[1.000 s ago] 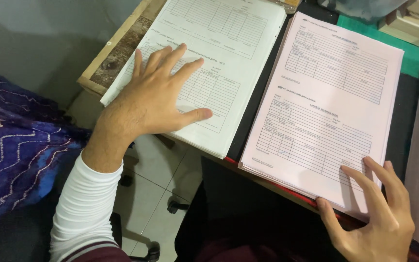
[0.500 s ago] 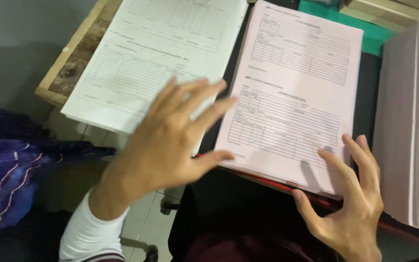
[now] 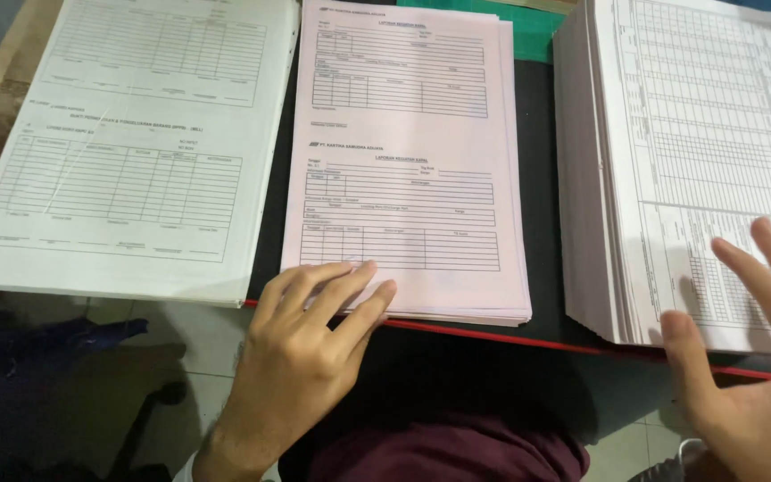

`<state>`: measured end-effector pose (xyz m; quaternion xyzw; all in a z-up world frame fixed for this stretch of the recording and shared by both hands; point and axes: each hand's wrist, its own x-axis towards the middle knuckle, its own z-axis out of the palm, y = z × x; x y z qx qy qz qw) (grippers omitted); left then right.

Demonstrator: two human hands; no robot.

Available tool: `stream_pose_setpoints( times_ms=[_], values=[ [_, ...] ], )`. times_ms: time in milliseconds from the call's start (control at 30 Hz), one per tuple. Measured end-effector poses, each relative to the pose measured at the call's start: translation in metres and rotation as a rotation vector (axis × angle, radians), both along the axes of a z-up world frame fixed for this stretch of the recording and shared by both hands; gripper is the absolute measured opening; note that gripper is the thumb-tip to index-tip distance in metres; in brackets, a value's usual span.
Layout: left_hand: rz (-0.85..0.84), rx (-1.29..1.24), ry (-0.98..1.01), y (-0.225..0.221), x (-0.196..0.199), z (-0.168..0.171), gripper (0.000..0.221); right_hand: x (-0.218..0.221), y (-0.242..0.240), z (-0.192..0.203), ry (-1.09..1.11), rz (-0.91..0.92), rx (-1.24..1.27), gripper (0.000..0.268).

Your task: Sorting and organizing various printed forms and documents on a desk

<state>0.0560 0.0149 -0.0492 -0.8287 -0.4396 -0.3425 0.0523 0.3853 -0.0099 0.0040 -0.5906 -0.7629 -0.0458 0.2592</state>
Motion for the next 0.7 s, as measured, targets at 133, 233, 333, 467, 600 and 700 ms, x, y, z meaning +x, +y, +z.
stream_pose_setpoints(
  times_ms=[133, 233, 333, 467, 600, 700],
  values=[
    [-0.010, -0.035, -0.012, -0.001, 0.002, 0.003, 0.018, -0.006, 0.007, 0.002, 0.009, -0.140, -0.065, 0.046],
    [-0.021, -0.045, -0.024, 0.000, 0.004, 0.006, 0.015, -0.007, 0.009, 0.005, 0.043, -0.171, -0.091, 0.043],
    [-0.027, -0.049, -0.038, 0.001, 0.006, 0.008, 0.013, -0.002, 0.011, 0.001, 0.092, -0.201, -0.078, 0.043],
    [-0.036, -0.089, -0.032, 0.002, 0.005, 0.008, 0.018, 0.004, 0.004, 0.006, 0.224, -0.179, -0.077, 0.052],
    [-0.040, -0.094, -0.031, 0.002, 0.004, 0.007, 0.018, 0.001, -0.007, 0.015, 0.396, -0.420, -0.231, 0.064],
    [-0.047, -0.105, -0.038, 0.003, 0.003, 0.005, 0.018, 0.018, -0.017, 0.001, 0.255, -0.485, -0.168, 0.076]
  ],
)
